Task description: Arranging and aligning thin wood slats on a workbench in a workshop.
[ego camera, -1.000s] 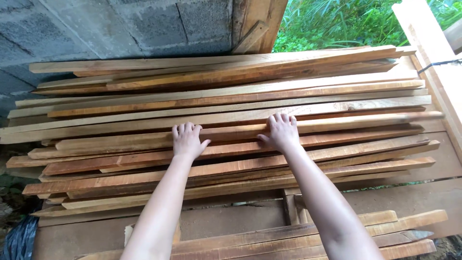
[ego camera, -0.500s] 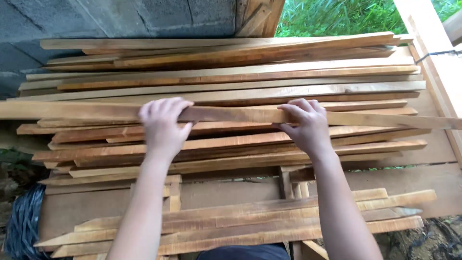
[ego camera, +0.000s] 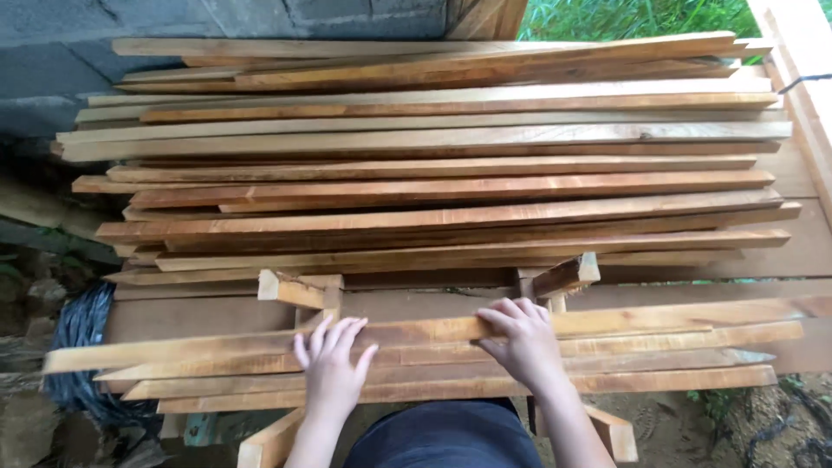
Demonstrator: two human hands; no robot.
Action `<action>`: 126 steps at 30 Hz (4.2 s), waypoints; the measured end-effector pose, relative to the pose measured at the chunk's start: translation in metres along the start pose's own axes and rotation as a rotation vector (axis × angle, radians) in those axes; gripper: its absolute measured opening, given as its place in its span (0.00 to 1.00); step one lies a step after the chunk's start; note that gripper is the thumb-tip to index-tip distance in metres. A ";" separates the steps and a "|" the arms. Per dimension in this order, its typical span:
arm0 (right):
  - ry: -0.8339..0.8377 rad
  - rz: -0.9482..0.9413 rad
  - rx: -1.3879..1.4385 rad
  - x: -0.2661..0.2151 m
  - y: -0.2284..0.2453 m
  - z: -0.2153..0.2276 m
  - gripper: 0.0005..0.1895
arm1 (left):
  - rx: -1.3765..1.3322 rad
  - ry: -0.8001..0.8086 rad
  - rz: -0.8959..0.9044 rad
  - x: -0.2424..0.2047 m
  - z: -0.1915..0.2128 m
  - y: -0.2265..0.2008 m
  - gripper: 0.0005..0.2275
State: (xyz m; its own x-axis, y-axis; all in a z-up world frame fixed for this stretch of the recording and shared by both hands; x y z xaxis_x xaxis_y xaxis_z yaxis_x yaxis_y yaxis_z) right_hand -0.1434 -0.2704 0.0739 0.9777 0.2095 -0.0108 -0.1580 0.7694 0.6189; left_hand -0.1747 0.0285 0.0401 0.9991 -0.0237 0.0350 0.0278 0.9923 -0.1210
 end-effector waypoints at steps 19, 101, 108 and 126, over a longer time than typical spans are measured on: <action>-0.194 0.087 -0.038 -0.004 -0.068 -0.108 0.25 | 0.048 0.038 -0.096 0.001 -0.143 -0.016 0.18; 0.301 0.061 -0.035 -0.092 -0.017 -0.136 0.25 | 0.055 0.352 -0.356 -0.077 -0.111 -0.060 0.21; 0.554 -0.220 -0.168 -0.095 -0.037 -0.146 0.26 | 0.081 0.652 -0.273 -0.070 -0.095 -0.067 0.20; 0.272 0.058 0.186 -0.093 -0.021 -0.131 0.22 | 0.000 0.361 -0.328 -0.080 -0.111 -0.059 0.18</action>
State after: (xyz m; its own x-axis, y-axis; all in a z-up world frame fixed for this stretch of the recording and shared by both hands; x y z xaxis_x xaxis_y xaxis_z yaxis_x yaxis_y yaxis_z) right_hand -0.2496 -0.2270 -0.0411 0.8915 0.4220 -0.1650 -0.1598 0.6336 0.7570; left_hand -0.2529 -0.0420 -0.0657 0.8849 -0.3759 -0.2749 0.3430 0.9254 -0.1612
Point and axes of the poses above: each hand's wrist, its own x-axis towards the middle knuckle, its own z-axis out of the back of the hand, y = z × x, the point moved 9 cm from there along x, towards the middle knuckle, and after that the axes turned 15 degrees about x, right-handed, at the moved point
